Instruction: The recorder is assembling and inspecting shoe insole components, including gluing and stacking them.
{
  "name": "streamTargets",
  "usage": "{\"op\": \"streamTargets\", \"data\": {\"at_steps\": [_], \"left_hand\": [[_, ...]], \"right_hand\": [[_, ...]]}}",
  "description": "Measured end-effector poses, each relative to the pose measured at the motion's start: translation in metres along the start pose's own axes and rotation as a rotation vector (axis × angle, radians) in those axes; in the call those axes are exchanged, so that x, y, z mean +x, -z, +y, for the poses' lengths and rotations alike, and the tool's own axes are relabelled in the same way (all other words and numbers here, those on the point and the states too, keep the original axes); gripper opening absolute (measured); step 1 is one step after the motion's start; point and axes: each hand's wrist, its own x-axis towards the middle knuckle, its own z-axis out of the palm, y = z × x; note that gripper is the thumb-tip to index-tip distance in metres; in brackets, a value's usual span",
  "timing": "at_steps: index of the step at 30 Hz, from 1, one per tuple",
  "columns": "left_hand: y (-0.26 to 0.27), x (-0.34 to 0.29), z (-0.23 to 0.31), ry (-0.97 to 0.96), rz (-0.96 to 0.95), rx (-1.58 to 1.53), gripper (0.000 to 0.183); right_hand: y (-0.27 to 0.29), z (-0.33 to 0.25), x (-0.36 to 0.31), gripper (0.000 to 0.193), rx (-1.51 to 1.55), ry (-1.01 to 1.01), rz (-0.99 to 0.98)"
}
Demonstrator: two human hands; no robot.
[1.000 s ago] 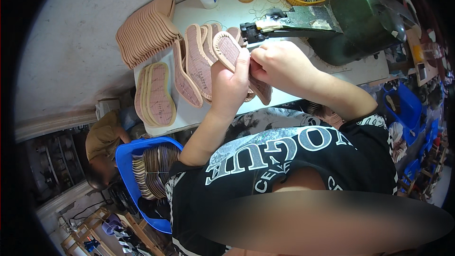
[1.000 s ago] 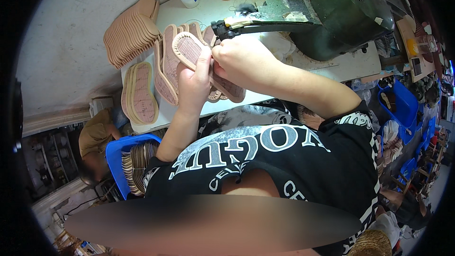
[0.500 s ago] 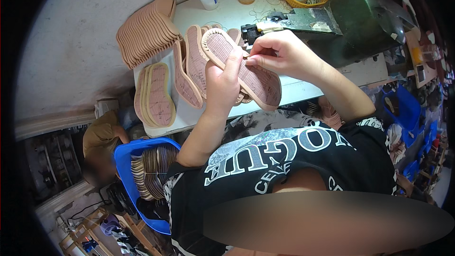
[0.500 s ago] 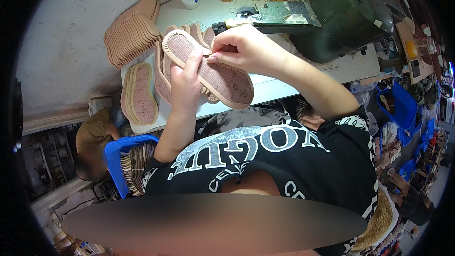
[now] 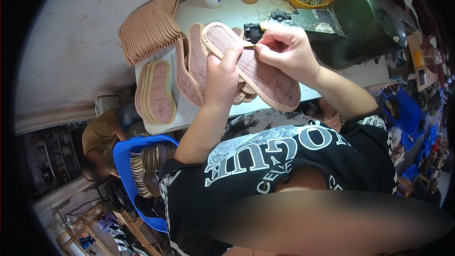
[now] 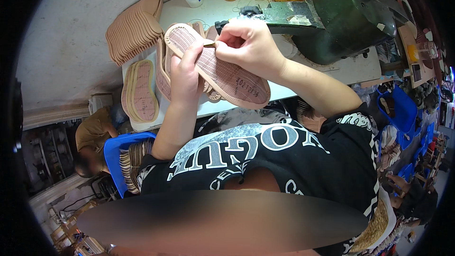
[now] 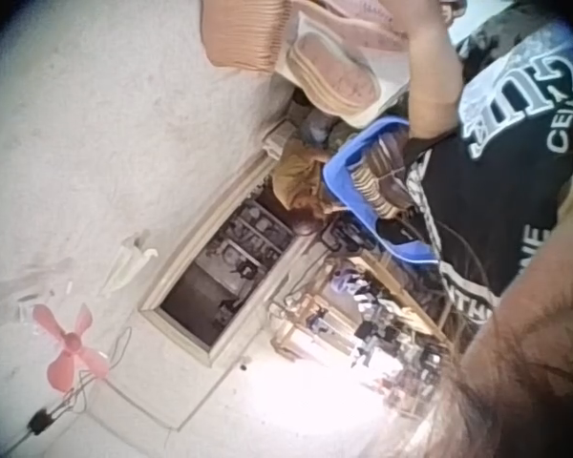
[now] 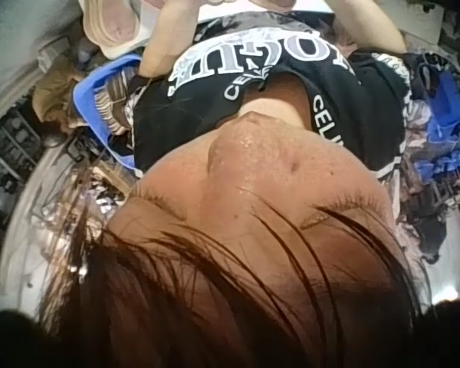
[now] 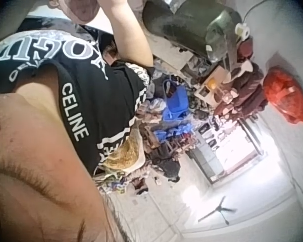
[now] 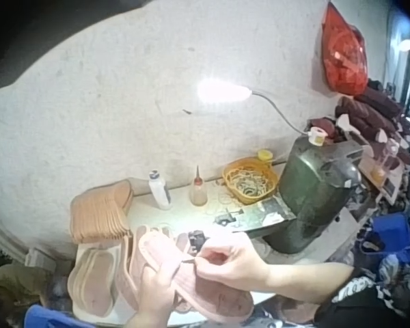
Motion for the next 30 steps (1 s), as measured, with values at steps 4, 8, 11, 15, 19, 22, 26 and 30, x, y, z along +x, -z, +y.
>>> {"op": "streamTargets", "data": {"at_steps": [4,8,11,15,19,22,26,30], "left_hand": [[0.004,0.006,-0.005,-0.075,-0.082,0.155,0.023],[0.000,0.015,-0.010,-0.028,0.081,0.107,0.022],[0.003,0.013,0.005,-0.040,0.014,-0.013,0.016],[-0.001,0.027,0.014,0.021,-0.066,0.004,0.016],[-0.008,0.062,0.000,-0.090,-0.062,0.349,0.022],[0.003,0.095,-0.021,-0.244,-0.023,0.797,0.034],[-0.006,0.115,-0.034,-0.371,-0.060,1.075,0.038],[-0.016,0.140,-0.046,-0.426,-0.072,1.147,0.042]], "right_hand": [[0.001,0.013,0.001,0.014,-0.431,0.652,0.028],[0.003,-0.007,-0.009,0.015,-0.326,0.838,-0.187],[0.032,0.004,-0.009,0.018,-0.243,0.394,-0.011],[0.023,0.028,-0.054,0.044,0.697,-0.483,-0.307],[0.019,0.017,-0.079,0.037,0.750,-0.631,-0.330],[0.013,0.025,-0.081,0.034,0.892,-0.666,-0.186],[0.011,0.029,-0.085,0.034,0.861,-0.703,-0.096],[0.022,0.036,-0.071,0.032,0.850,-0.672,0.015]]}}
